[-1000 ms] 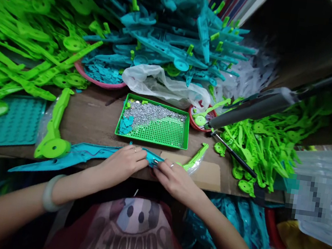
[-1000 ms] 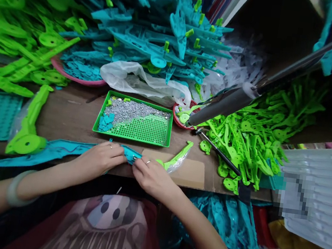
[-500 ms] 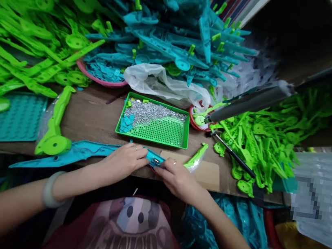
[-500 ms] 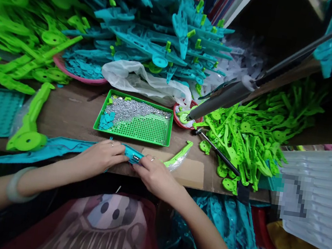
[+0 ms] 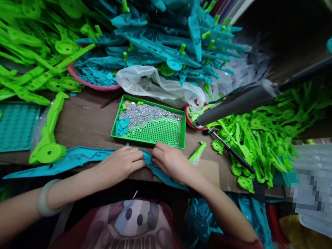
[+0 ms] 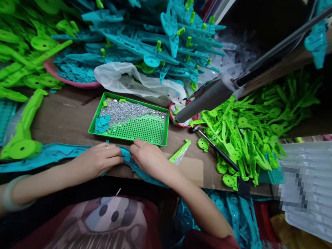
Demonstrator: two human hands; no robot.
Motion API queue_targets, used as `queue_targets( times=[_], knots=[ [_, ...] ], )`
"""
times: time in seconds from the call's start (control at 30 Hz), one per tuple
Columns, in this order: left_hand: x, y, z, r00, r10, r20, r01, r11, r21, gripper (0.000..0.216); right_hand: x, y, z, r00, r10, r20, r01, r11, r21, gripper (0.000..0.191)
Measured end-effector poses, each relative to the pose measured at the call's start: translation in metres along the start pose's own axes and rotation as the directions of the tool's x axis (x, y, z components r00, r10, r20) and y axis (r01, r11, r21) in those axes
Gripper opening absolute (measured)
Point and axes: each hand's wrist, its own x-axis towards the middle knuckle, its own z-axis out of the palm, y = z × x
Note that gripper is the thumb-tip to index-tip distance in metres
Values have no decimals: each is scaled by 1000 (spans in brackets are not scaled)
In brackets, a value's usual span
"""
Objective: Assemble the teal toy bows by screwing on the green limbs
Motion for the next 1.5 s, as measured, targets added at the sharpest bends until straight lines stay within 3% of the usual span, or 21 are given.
queue_targets(
  times=[0.2,0.33,0.43,0.5,0.6,0.67,0.73,0.8,0.93,1.2,1.5],
  knots=[
    [3,3,-2,997,80,-11,-79,995,58,27,11,7,11,996,-69,-52,65,996,-63,18],
    [2,3,0,995,93,-20,-92,994,67,26,3,10,8,988,-115,-102,133,972,195,17],
    [1,2,1,997,82,-15,-81,995,54,25,0,10,6,985,-75,-158,123,941,316,15],
    [1,2,0,996,86,-19,-85,995,49,25,2,9,10,984,-50,-174,95,960,265,15],
    [2,2,-1,996,90,-24,-88,994,61,27,6,10,24,982,-34,-188,34,999,-4,17],
    [2,3,-2,995,94,-21,-92,993,80,24,6,12,34,976,-47,-212,7,983,-185,18],
    [1,4,-3,994,106,-7,-105,989,100,31,5,14,41,961,-82,-265,12,967,-255,21],
    [0,4,-3,993,121,11,-122,986,113,40,2,15,44,934,-104,-342,36,979,-199,23],
    [0,4,-3,990,139,6,-139,981,139,36,-1,13,37,895,-70,-441,136,983,120,19],
    [-3,7,-2,992,76,-97,-66,993,100,31,-10,9,20,941,-7,-339,186,846,500,16],
    [-5,5,1,996,-53,-78,51,998,-26,27,-18,6,12,977,-160,-143,211,842,497,13]
  ],
)
